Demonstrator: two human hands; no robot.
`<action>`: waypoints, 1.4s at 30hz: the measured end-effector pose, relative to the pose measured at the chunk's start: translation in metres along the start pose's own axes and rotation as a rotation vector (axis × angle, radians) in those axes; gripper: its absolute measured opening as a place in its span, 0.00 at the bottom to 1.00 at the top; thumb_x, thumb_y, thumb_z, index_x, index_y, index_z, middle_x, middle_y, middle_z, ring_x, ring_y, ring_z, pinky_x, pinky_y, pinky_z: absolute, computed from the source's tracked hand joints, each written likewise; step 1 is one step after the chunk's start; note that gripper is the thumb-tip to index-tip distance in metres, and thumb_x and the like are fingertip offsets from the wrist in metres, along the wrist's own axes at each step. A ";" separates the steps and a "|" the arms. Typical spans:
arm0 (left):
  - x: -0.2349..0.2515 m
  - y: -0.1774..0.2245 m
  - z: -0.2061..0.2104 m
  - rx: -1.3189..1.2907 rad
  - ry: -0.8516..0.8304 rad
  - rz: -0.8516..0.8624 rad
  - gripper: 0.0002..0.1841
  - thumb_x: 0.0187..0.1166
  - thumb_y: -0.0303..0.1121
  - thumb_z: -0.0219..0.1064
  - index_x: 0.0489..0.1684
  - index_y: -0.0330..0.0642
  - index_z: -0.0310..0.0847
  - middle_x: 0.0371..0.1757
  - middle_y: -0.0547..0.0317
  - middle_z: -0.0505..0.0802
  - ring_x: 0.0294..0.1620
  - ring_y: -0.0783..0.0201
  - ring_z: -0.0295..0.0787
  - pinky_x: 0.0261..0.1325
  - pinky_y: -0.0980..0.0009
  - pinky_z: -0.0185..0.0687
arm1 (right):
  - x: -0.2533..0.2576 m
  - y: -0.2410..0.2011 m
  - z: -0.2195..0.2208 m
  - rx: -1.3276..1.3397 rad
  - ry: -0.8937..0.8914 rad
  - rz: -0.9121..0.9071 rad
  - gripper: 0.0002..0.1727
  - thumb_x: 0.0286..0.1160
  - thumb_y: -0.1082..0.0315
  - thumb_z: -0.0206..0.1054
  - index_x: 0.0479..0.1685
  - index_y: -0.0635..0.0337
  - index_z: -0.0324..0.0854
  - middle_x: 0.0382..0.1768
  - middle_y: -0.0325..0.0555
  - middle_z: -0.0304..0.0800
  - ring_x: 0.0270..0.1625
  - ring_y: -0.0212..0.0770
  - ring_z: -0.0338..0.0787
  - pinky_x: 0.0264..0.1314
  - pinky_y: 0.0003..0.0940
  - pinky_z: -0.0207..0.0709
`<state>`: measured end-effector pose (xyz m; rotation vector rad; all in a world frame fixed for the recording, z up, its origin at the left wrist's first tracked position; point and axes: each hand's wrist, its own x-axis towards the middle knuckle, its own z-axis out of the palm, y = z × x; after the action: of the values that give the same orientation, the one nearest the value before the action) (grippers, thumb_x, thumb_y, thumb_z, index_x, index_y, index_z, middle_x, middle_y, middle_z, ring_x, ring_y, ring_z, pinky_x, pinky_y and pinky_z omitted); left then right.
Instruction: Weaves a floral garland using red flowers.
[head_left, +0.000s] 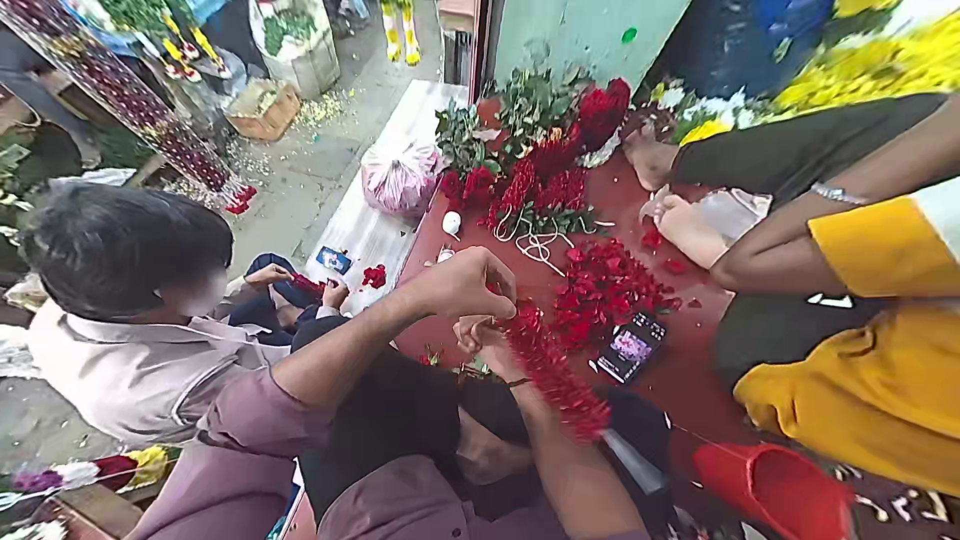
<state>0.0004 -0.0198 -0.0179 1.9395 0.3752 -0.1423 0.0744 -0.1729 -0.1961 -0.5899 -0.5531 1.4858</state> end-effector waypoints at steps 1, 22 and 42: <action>0.005 -0.003 -0.002 0.027 0.065 -0.007 0.05 0.70 0.34 0.76 0.32 0.43 0.93 0.34 0.61 0.91 0.36 0.68 0.85 0.39 0.65 0.80 | 0.000 -0.014 0.019 -0.061 0.050 0.032 0.08 0.74 0.55 0.71 0.28 0.42 0.89 0.22 0.21 0.83 0.23 0.19 0.76 0.29 0.20 0.71; -0.061 -0.044 -0.003 0.035 0.299 -0.381 0.03 0.69 0.30 0.79 0.31 0.42 0.94 0.35 0.53 0.93 0.33 0.60 0.86 0.35 0.56 0.79 | 0.002 -0.066 0.025 -0.411 0.152 -0.001 0.06 0.71 0.70 0.72 0.34 0.58 0.95 0.19 0.28 0.85 0.15 0.16 0.67 0.17 0.15 0.60; -0.078 -0.129 0.026 -0.060 0.240 -0.457 0.06 0.66 0.39 0.80 0.29 0.49 0.95 0.30 0.61 0.93 0.32 0.64 0.89 0.38 0.55 0.84 | 0.017 -0.023 -0.080 -1.203 0.743 0.595 0.08 0.76 0.71 0.72 0.48 0.64 0.91 0.43 0.53 0.94 0.41 0.45 0.91 0.52 0.45 0.84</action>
<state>-0.1135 -0.0137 -0.1203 1.7882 0.9700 -0.1923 0.1455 -0.1574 -0.2409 -2.2862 -0.6588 1.1789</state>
